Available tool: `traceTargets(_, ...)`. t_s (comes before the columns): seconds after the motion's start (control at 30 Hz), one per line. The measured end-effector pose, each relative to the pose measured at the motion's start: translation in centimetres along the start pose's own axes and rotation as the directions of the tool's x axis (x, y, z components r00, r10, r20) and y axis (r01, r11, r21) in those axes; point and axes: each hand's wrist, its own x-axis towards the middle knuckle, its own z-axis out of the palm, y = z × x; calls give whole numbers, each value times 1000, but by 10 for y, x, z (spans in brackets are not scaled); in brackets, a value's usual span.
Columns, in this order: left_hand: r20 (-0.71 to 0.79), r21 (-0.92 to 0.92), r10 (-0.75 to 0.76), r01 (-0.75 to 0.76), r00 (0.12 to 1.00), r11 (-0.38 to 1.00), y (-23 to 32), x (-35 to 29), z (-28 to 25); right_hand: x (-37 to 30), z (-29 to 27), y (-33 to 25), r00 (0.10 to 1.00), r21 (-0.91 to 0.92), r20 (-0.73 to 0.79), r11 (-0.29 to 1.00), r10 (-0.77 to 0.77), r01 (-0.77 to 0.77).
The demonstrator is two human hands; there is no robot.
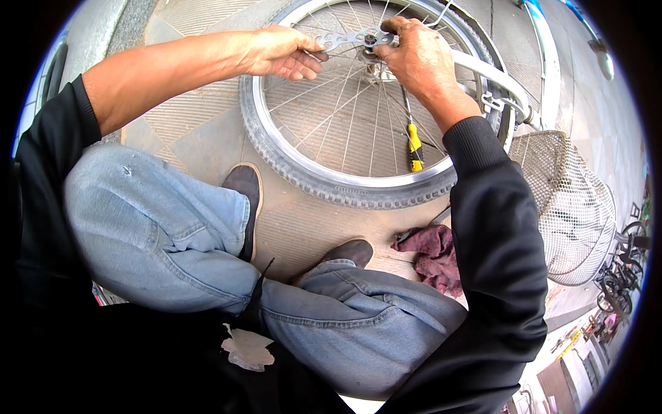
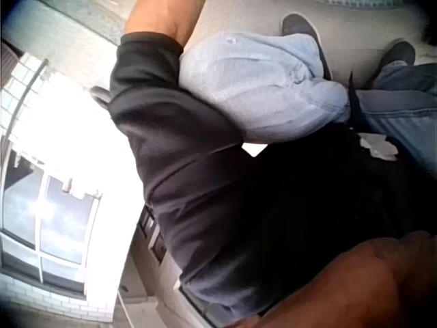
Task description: The person sits on the ground and uses a multi-tool to adjust the hub and spokes of a bicycle wheel. They manipulate the tool around the central hub area, tightening or loosening components while holding the wheel steady.
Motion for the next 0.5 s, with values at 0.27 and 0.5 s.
traceTargets(0.27,-26,559,64,-39,998,828,21,-13,7,1,-2,4,999,-54,19,997,-47,48)
traceTargets(0.5,241,959,673,-279,700,-52,36,10,-8,4,-6,-3,997,-4,57,999,-47,47)
